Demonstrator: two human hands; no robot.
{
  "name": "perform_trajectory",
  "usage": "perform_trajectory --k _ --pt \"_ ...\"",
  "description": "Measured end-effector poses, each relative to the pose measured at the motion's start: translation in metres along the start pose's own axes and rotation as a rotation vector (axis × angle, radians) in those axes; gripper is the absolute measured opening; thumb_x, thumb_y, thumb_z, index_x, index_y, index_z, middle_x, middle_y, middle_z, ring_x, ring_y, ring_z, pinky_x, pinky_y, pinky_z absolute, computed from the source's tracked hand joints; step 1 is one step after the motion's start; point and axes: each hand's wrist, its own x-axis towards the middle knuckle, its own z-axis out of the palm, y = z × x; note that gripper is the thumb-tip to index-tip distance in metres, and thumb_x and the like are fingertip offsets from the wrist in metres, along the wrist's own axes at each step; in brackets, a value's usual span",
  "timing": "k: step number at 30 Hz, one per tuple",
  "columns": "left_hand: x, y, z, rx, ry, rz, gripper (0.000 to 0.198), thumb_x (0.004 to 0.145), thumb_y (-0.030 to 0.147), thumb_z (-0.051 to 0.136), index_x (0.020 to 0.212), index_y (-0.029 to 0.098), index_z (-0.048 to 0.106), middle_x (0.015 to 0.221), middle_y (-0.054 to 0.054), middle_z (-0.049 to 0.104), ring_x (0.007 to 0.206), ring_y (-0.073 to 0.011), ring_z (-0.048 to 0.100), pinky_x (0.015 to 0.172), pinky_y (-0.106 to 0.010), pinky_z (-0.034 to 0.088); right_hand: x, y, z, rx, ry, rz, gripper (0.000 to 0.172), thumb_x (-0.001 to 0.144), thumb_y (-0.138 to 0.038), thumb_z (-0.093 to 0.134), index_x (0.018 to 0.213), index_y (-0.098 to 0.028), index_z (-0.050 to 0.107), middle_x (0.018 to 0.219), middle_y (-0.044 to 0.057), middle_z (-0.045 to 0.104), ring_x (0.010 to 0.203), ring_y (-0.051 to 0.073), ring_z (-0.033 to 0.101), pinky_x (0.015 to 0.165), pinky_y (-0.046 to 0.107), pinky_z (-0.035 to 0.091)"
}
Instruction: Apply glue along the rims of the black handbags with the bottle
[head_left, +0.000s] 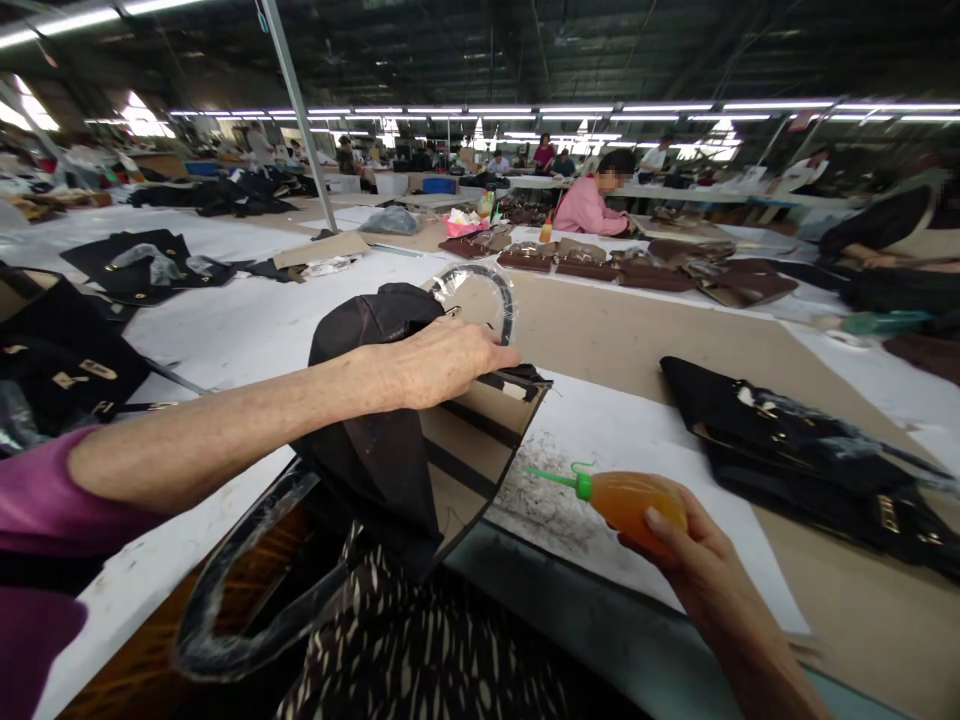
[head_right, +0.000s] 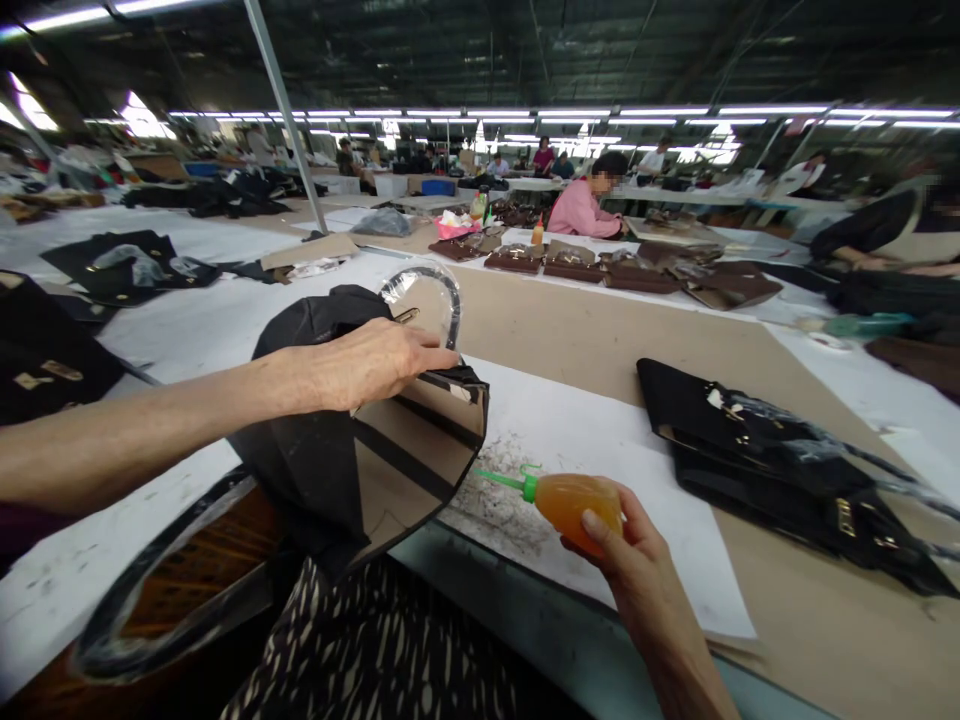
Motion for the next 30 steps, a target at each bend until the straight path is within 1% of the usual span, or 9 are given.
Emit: perform_trajectory --k 2,4,7,11,14,20,27,30 --pt "0.000 -0.007 -0.002 0.017 0.052 -0.022 0.050 0.073 -0.004 0.045 0.115 0.020 0.055 0.093 -0.005 0.064 0.077 -0.0177 0.061 0.056 -0.023 0.035 0.006 -0.003 0.005 0.042 0.017 -0.024 0.053 0.073 -0.048 0.077 0.114 -0.020 0.058 0.111 0.012 0.064 0.097 0.031 0.063 0.073 0.038 0.057" --pt "0.000 -0.010 0.002 0.028 0.096 -0.030 0.049 0.075 -0.004 0.044 0.117 0.020 0.054 0.091 -0.005 0.064 0.079 -0.0188 0.061 0.057 -0.024 0.037 0.015 -0.003 0.011 0.047 0.026 -0.055 0.053 0.073 -0.048 0.078 0.113 -0.020 0.058 0.111 0.012 0.064 0.096 0.030 0.063 0.074 0.038 0.057" --pt "0.001 -0.010 0.017 0.019 0.123 -0.027 0.046 0.074 -0.003 0.045 0.113 0.019 0.055 0.090 -0.006 0.063 0.079 -0.0201 0.061 0.058 -0.025 0.039 0.030 0.000 0.019 0.028 0.046 -0.103 0.050 0.074 -0.045 0.078 0.112 -0.021 0.057 0.111 0.009 0.064 0.097 0.029 0.063 0.074 0.038 0.057" --pt "-0.003 -0.001 0.041 -0.027 0.148 -0.027 0.037 0.077 0.000 0.046 0.109 0.017 0.057 0.091 -0.006 0.061 0.081 -0.0212 0.061 0.063 -0.028 0.043 0.045 0.007 0.025 -0.045 0.070 -0.155 0.049 0.072 -0.043 0.081 0.109 -0.021 0.056 0.105 0.006 0.064 0.094 0.028 0.062 0.073 0.038 0.059" --pt "-0.008 0.006 0.052 -0.047 0.160 -0.030 0.032 0.080 0.002 0.046 0.107 0.016 0.056 0.089 -0.006 0.061 0.081 -0.0209 0.059 0.069 -0.030 0.046 0.050 0.012 0.026 -0.120 0.067 -0.175 0.053 0.069 -0.043 0.083 0.109 -0.020 0.057 0.101 0.006 0.064 0.090 0.027 0.062 0.072 0.039 0.059" --pt "-0.015 0.013 0.058 -0.068 0.141 0.001 0.031 0.079 0.004 0.050 0.108 0.015 0.054 0.092 -0.006 0.060 0.083 -0.0212 0.057 0.075 -0.032 0.047 0.055 0.022 0.022 -0.219 0.086 -0.187 0.058 0.067 -0.044 0.084 0.113 -0.020 0.057 0.100 0.004 0.063 0.085 0.024 0.061 0.075 0.038 0.058" --pt "-0.020 0.017 0.065 -0.092 0.147 0.006 0.030 0.080 0.004 0.048 0.107 0.014 0.054 0.092 -0.006 0.059 0.081 -0.0211 0.056 0.074 -0.033 0.047 0.063 0.031 0.023 -0.244 0.076 -0.164 0.063 0.067 -0.047 0.083 0.117 -0.020 0.056 0.100 0.004 0.065 0.083 0.025 0.063 0.073 0.038 0.058" --pt "-0.021 0.018 0.065 -0.094 0.140 0.005 0.031 0.079 0.004 0.049 0.108 0.015 0.054 0.093 -0.006 0.059 0.082 -0.0212 0.056 0.075 -0.033 0.047 0.061 0.031 0.024 -0.240 0.061 -0.156 0.061 0.067 -0.047 0.083 0.115 -0.021 0.057 0.100 0.003 0.065 0.082 0.023 0.062 0.074 0.035 0.058"
